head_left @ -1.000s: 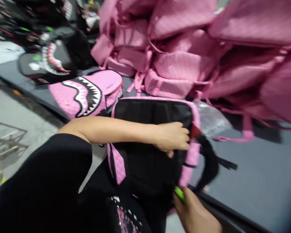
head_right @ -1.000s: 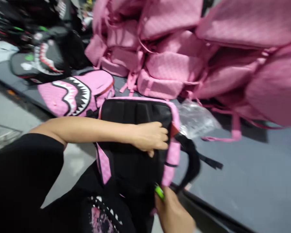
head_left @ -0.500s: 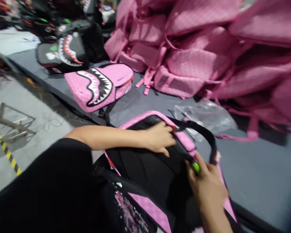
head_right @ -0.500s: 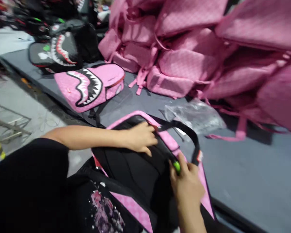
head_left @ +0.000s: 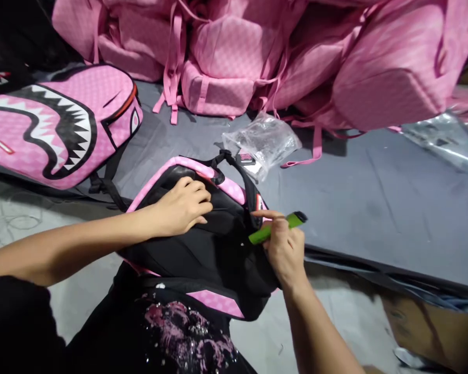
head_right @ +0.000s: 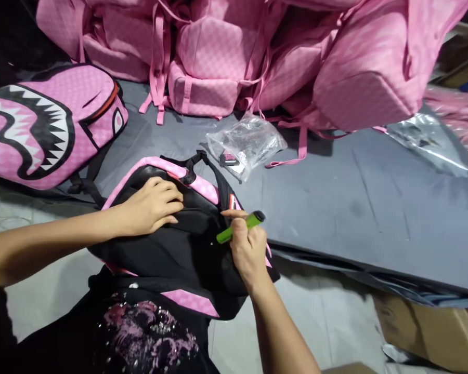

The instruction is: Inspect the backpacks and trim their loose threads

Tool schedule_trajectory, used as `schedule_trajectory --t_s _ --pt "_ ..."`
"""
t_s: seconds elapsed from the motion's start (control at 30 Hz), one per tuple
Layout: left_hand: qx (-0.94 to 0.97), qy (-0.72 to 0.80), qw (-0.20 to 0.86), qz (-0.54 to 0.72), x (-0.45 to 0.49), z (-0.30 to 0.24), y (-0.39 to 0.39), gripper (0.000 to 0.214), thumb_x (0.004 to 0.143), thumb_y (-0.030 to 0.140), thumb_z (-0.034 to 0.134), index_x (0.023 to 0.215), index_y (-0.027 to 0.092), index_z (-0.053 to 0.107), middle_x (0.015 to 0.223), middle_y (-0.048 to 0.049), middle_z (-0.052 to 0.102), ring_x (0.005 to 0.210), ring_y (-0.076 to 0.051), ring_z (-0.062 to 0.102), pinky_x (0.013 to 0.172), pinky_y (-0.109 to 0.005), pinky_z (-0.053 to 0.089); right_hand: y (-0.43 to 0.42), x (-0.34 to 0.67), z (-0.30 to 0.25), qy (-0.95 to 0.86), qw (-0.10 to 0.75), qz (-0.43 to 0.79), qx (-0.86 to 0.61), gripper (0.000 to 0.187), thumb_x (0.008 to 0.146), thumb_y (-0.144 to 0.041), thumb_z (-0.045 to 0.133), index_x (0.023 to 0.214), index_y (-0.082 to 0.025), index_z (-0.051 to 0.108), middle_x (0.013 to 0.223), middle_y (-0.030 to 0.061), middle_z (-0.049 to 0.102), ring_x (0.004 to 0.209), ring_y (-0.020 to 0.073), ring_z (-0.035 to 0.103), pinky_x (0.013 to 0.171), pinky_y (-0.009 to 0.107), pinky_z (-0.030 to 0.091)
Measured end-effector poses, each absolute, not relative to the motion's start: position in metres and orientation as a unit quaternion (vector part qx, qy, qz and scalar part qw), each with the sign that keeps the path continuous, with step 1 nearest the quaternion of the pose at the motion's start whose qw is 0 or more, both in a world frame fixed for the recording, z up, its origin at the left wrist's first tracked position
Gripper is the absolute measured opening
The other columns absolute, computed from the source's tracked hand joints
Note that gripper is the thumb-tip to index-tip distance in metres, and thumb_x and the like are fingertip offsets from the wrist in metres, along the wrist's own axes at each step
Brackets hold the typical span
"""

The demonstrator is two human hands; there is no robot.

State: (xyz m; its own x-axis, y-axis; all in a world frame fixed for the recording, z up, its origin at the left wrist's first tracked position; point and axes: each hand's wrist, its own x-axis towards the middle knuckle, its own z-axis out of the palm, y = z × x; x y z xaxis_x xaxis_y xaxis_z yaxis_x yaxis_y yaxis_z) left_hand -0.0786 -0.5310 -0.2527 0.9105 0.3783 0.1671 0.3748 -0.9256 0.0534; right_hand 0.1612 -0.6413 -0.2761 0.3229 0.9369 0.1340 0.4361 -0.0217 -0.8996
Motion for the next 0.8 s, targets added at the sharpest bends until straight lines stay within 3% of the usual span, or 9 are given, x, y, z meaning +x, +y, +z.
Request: schedule_trajectory --t_s 0.07,0.13,0.23,0.43,0.47,0.53,0.6,0.7,0.8 --pt "0.982 0.17 0.015 0.075 -0.082 -0.256 -0.531 0.024 0.092 0.033 0.065 0.11 0.017 0.067 0.122 -0.0093 0.067 0.119 -0.03 0.054 0.108 -0.051 0.034 -0.641 0.151 -0.272 -0.492 0.546 0.275 -0.619 0.047 0.095 -0.061 0.053 0.103 -0.019 0.072 0.06 -0.0009 0.062 0.049 0.0138 0.059 0.047 0.025 0.046" --pt "0.986 0.16 0.01 0.056 -0.087 -0.259 -0.532 0.03 0.091 0.034 0.066 0.115 0.016 0.066 0.126 -0.0131 0.065 0.125 -0.034 0.052 0.114 -0.06 0.029 -0.635 0.142 -0.27 -0.506 0.57 0.292 -0.577 0.036 0.094 -0.051 0.062 0.114 -0.022 0.07 0.079 0.0028 0.074 0.07 0.0185 0.072 0.065 0.03 0.057" --pt "0.987 0.152 0.009 0.044 -0.092 -0.261 -0.531 0.036 0.092 0.036 0.064 0.12 0.015 0.066 0.13 -0.0172 0.063 0.128 -0.039 0.051 0.112 -0.066 0.03 -0.621 0.131 -0.271 -0.601 0.487 0.298 -0.559 0.024 0.091 -0.037 0.067 0.109 -0.023 0.072 0.097 0.0051 0.078 0.084 0.02 0.075 0.079 0.032 0.059" --pt "0.978 0.171 0.006 0.123 -0.088 -0.242 -0.511 0.027 0.099 0.029 0.052 0.118 0.02 0.067 0.132 -0.0111 0.063 0.123 -0.028 0.057 0.106 -0.047 0.043 -0.601 0.129 -0.273 -0.624 0.415 0.285 -0.598 0.022 0.09 -0.035 0.06 0.088 -0.018 0.073 0.066 0.0002 0.069 0.051 0.0122 0.058 0.051 0.025 0.047" --pt "0.973 0.191 -0.009 0.132 -0.083 -0.239 -0.504 0.034 0.096 0.027 0.056 0.129 0.021 0.062 0.142 -0.0119 0.056 0.132 -0.03 0.05 0.109 -0.049 0.04 -0.597 0.131 -0.271 -0.613 0.412 0.309 -0.599 0.024 0.09 -0.038 0.059 0.086 -0.018 0.072 0.06 -0.0009 0.066 0.049 0.0116 0.055 0.049 0.025 0.044" --pt "0.968 0.222 -0.024 0.114 -0.069 -0.239 -0.487 0.074 0.087 0.027 0.07 0.153 0.022 0.036 0.161 -0.0176 0.031 0.149 -0.039 0.027 0.115 -0.058 0.029 -0.586 0.133 -0.269 -0.59 0.406 0.356 -0.6 0.029 0.09 -0.041 0.058 0.078 -0.017 0.07 0.053 -0.0024 0.058 0.047 0.0108 0.05 0.049 0.024 0.041" --pt "0.968 0.244 -0.007 0.062 -0.054 -0.247 -0.469 0.108 0.077 0.033 0.081 0.16 0.021 0.014 0.165 -0.0237 0.018 0.151 -0.045 0.021 0.114 -0.062 0.026 -0.575 0.133 -0.268 -0.575 0.386 0.403 -0.598 0.03 0.087 -0.042 0.059 0.072 -0.017 0.067 0.048 -0.0036 0.053 0.046 0.0099 0.046 0.048 0.024 0.038" --pt "0.962 0.273 0.016 0.011 -0.039 -0.263 -0.452 0.114 0.074 0.04 0.083 0.16 0.018 0.012 0.159 -0.0273 0.03 0.14 -0.045 0.039 0.111 -0.059 0.031 -0.568 0.13 -0.271 -0.565 0.348 0.468 -0.583 0.027 0.083 -0.04 0.059 0.074 -0.016 0.067 0.048 -0.0048 0.05 0.045 0.0092 0.043 0.047 0.023 0.033" --pt "0.966 0.257 -0.014 0.013 -0.043 -0.268 -0.455 0.112 0.076 0.038 0.082 0.16 0.016 0.013 0.159 -0.0258 0.03 0.144 -0.044 0.035 0.115 -0.059 0.025 -0.571 0.127 -0.274 -0.56 0.332 0.498 -0.573 0.028 0.084 -0.04 0.056 0.075 -0.016 0.066 0.049 -0.0046 0.05 0.046 0.0097 0.043 0.047 0.023 0.033"
